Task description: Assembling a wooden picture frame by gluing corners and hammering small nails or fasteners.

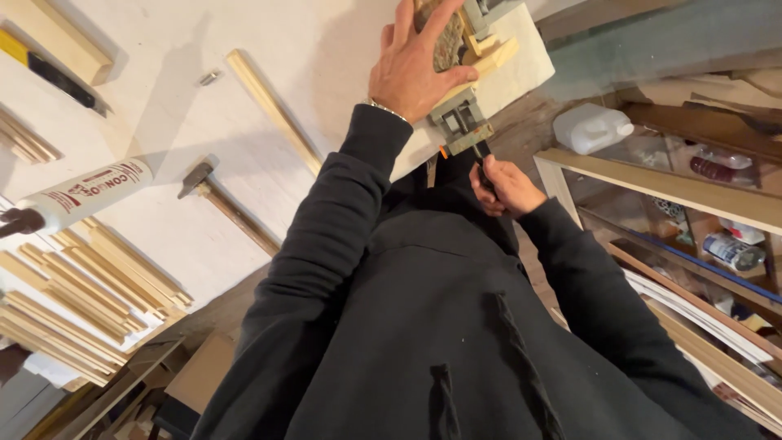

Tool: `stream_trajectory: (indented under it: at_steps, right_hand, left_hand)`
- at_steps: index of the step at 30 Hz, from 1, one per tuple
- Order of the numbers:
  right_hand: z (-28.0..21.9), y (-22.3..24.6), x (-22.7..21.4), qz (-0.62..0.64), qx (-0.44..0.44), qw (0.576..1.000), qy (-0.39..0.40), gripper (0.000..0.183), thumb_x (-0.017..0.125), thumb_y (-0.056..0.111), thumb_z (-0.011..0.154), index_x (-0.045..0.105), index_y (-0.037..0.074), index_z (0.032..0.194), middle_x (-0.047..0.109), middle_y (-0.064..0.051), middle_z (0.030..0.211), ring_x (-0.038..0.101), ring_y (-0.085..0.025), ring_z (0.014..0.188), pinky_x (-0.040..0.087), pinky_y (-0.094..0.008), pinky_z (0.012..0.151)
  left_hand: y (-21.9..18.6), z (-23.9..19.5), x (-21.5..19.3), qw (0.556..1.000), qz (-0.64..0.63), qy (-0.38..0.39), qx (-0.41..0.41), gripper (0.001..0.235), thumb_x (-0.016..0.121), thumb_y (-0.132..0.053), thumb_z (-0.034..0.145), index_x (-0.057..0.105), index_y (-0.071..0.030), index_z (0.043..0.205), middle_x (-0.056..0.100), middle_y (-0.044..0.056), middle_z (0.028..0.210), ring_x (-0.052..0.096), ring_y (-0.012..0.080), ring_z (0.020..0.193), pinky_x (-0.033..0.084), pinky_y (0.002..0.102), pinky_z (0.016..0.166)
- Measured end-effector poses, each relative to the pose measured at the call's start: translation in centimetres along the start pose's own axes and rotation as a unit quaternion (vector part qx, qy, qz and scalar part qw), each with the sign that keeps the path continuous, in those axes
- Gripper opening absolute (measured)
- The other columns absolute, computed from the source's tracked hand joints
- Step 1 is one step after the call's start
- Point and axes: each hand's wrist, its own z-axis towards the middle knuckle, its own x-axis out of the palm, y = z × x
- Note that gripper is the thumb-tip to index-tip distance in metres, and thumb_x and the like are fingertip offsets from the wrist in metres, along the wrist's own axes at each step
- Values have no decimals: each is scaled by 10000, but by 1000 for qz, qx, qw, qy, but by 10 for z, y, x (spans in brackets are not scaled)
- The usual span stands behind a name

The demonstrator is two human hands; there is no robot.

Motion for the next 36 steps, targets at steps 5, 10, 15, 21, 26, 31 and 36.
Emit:
stream_trajectory:
  at_steps: [5, 10, 15, 21, 26, 31, 36]
  right_hand:
    - [-20, 26, 73, -404, -117, 871, -254, 354, 549, 383, 1038, 552, 32, 988, 657, -121, 739, 616, -281, 607, 475, -402, 540]
    - [-11, 32, 89, -587, -144, 710, -362, 374, 696, 340, 985, 548, -3, 995, 699, -217, 832, 648, -487, 764, 479, -556, 603]
    - [2, 27, 48, -517, -117, 801, -280, 382, 713, 383, 1004, 598, 28, 925, 651, -163, 682, 655, -367, 654, 513, -462, 589]
    - [12, 0, -11, -160, 68, 978, -115, 430, 679, 397, 1061, 506, 30, 916, 484, -48, 603, 423, -159, 485, 335, -384, 459]
    - [-1, 24, 52, -400, -31, 881, -250, 410, 706, 402, 999, 618, 14, 898, 606, -115, 630, 593, -202, 545, 454, -387, 538]
    - [-1, 21, 52, -493, -54, 795, -349, 457, 767, 431, 949, 684, -11, 867, 632, -153, 623, 650, -228, 561, 480, -382, 564]
    - [2, 7, 18, -340, 22, 906, -251, 461, 743, 375, 893, 630, -35, 715, 596, -63, 572, 537, -140, 472, 435, -349, 463]
  left_hand:
    - [1, -1, 0, 1000, -10, -14, 3, 951, 959, -501, 751, 409, -400, 1520, 347, 65, 1544, 523, 418, 1218, 592, 524, 894]
    - [3, -1, 2, 1000, -12, -21, 10, 948, 960, -498, 759, 405, -394, 1520, 333, 74, 1556, 514, 420, 1215, 590, 518, 892]
    - [-2, 0, -1, 1000, -11, -9, -2, 964, 964, -505, 747, 400, -405, 1523, 333, 77, 1553, 512, 412, 1230, 592, 510, 905]
    - [0, -1, -1, 1000, -19, -11, 0, 957, 965, -487, 753, 397, -412, 1520, 326, 81, 1558, 506, 415, 1249, 593, 501, 910]
    - [2, -2, 0, 999, -27, -26, 9, 967, 962, -476, 744, 390, -425, 1521, 328, 73, 1566, 509, 410, 1254, 589, 498, 932]
    - [2, 0, -1, 999, -39, -29, 13, 983, 966, -478, 725, 381, -425, 1513, 324, 84, 1558, 498, 422, 1252, 584, 500, 926]
    - [1, -2, 2, 999, -28, -7, -15, 975, 953, -499, 770, 370, -437, 1549, 331, 65, 1570, 507, 405, 1276, 582, 492, 973]
